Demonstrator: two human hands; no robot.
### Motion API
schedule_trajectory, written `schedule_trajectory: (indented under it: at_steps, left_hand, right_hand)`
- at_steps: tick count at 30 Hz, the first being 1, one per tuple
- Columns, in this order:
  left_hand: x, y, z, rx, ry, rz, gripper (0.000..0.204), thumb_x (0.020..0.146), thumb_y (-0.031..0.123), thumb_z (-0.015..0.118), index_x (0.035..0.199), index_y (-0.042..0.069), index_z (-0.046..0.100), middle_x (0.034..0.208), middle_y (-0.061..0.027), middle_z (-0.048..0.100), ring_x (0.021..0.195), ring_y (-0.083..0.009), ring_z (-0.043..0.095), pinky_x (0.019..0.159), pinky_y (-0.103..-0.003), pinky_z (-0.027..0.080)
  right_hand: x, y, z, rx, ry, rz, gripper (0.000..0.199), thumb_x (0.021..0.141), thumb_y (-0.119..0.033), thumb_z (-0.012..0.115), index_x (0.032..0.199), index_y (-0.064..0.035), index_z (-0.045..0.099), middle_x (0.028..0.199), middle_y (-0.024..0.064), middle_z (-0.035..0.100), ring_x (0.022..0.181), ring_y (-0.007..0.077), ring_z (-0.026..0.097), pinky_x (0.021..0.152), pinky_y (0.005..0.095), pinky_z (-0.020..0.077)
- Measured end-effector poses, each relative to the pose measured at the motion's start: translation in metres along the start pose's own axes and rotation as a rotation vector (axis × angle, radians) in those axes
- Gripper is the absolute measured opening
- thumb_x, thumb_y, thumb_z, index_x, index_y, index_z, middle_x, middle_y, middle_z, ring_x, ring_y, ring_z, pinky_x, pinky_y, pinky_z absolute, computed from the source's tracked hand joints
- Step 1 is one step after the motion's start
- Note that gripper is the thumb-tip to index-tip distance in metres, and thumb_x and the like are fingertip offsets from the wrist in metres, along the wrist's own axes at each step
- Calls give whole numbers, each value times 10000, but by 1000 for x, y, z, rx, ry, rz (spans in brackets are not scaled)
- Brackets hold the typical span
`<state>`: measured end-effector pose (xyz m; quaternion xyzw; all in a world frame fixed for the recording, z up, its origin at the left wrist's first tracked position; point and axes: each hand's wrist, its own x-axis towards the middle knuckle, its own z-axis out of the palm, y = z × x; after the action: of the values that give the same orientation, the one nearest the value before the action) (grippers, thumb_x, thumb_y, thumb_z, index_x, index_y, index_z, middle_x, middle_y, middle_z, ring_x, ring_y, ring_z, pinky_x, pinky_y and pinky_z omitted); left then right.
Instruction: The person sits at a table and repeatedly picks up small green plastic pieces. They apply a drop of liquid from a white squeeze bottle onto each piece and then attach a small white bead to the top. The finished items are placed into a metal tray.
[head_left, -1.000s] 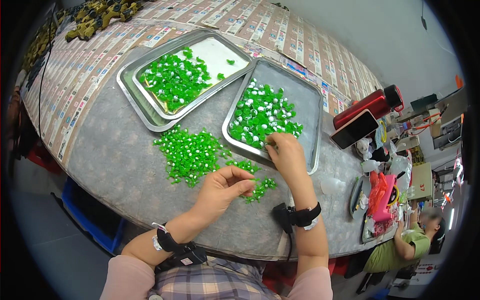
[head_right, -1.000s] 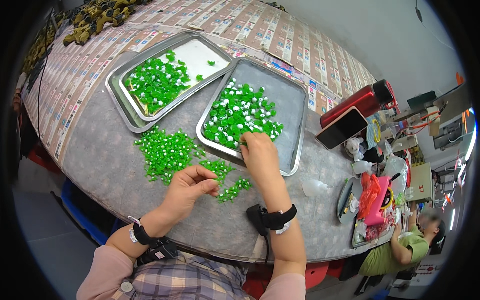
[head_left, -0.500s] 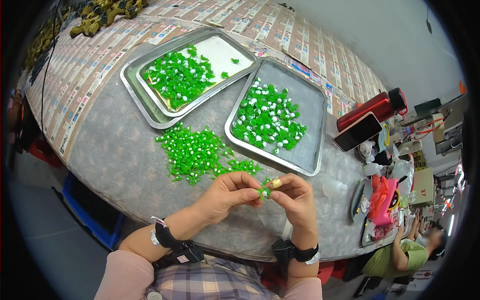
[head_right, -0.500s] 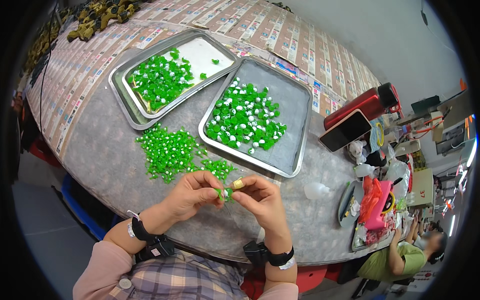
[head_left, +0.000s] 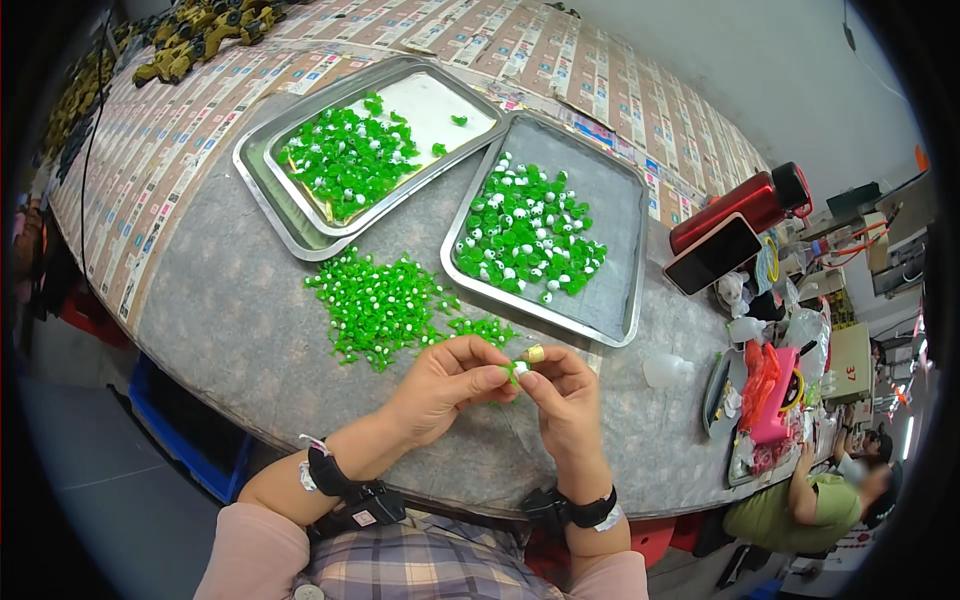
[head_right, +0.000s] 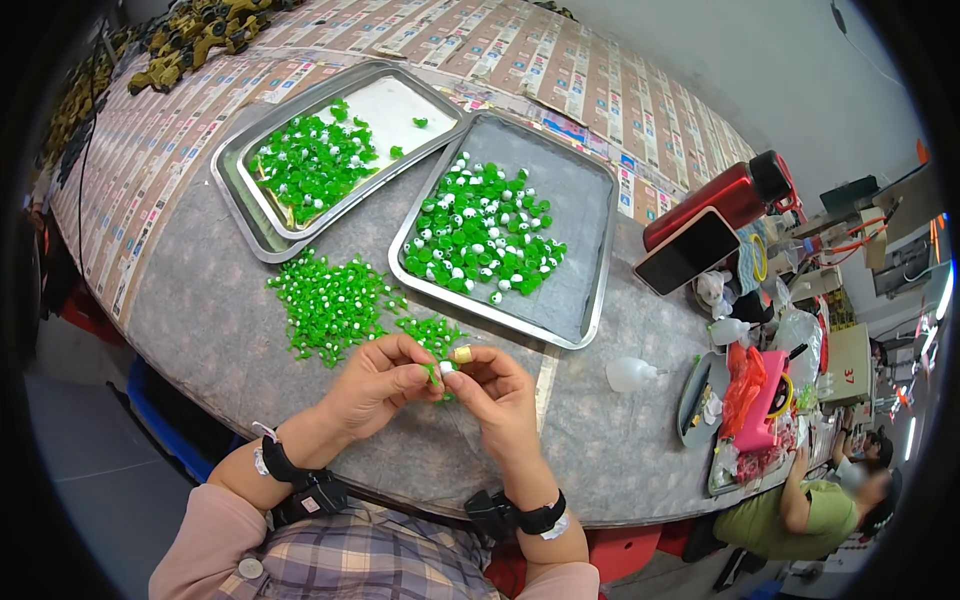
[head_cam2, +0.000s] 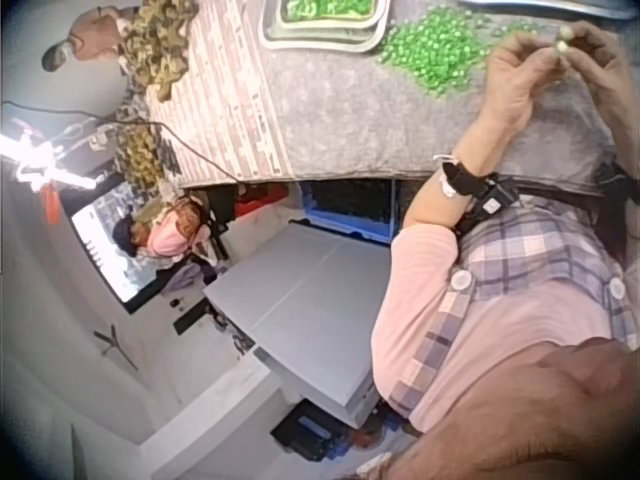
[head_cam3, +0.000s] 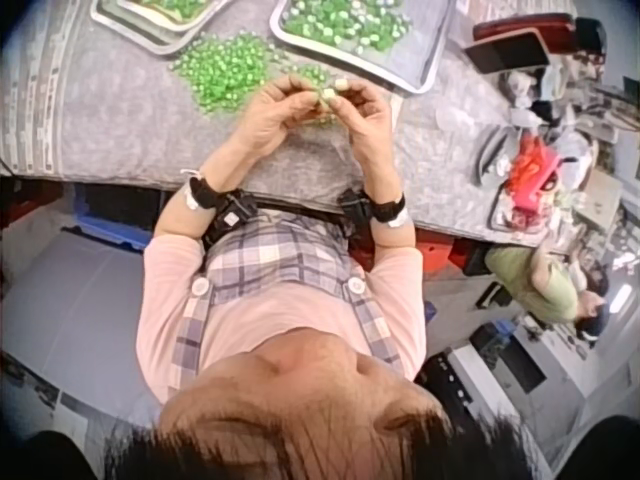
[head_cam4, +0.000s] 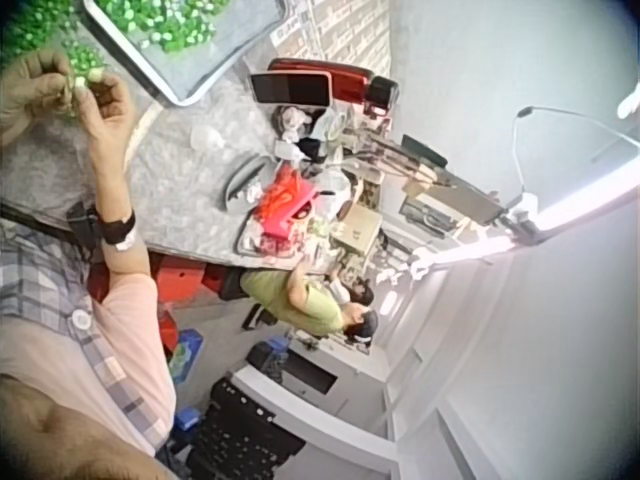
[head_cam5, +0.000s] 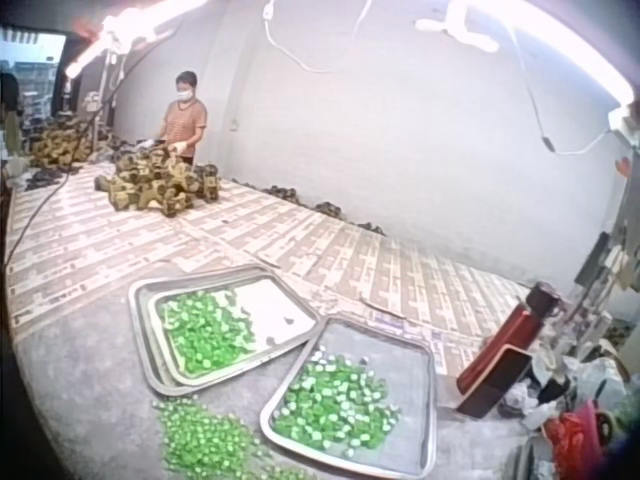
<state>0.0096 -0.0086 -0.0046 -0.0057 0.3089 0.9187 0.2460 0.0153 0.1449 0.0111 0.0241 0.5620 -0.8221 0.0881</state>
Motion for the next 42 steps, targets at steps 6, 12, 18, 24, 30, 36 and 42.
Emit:
schedule_trajectory:
  at_steps: [6,12,18,24,30,36,42]
  left_hand:
    - [-1,0,1,-16,-1,-24,86,782,62,548,862,33,533,803,-54,586,744,-130,577,687,-243,476]
    - [0,1,2,158,68,68,107,775,65,562,866,10,551,791,-59,591,730,-116,570,680,-232,467]
    - [0,1,4,255,96,87,104,757,44,577,847,-2,554,774,-69,590,703,-126,574,653,-237,473]
    - [-1,0,4,338,102,122,110,759,49,578,851,-11,563,777,-67,595,709,-111,570,652,-221,469]
    - [-1,0,3,355,98,148,113,761,57,580,851,-9,573,771,-56,600,708,-91,562,646,-203,457]
    - [-4,-1,6,523,144,199,107,757,59,585,840,-8,581,790,-46,598,707,-77,553,628,-184,438]
    - [-5,-2,5,797,118,382,93,746,62,595,806,-8,587,786,-45,593,703,-79,550,615,-198,444]
  right_hand:
    - [-2,2,3,-95,41,-121,179,733,19,583,904,8,533,840,71,589,758,104,562,666,198,448]
    - [-2,-7,-4,-93,6,-178,182,719,44,587,893,19,539,839,84,595,772,132,582,686,227,469]
    - [-3,-7,-6,-165,-9,-156,157,717,39,593,867,13,555,826,72,598,762,120,579,665,208,460]
    - [-4,-12,-2,-187,0,-110,145,721,26,594,861,13,562,800,66,602,748,113,578,644,196,449]
    - [-3,-11,-8,-133,-11,-101,145,719,9,603,858,14,563,802,67,603,742,110,578,638,197,447]
    - [-4,-9,-3,-205,-4,-118,141,725,27,591,862,20,557,813,75,601,756,118,579,654,203,458]
    - [-6,-9,-7,-126,-32,-35,156,734,24,582,888,31,552,841,98,594,777,137,579,666,218,468]
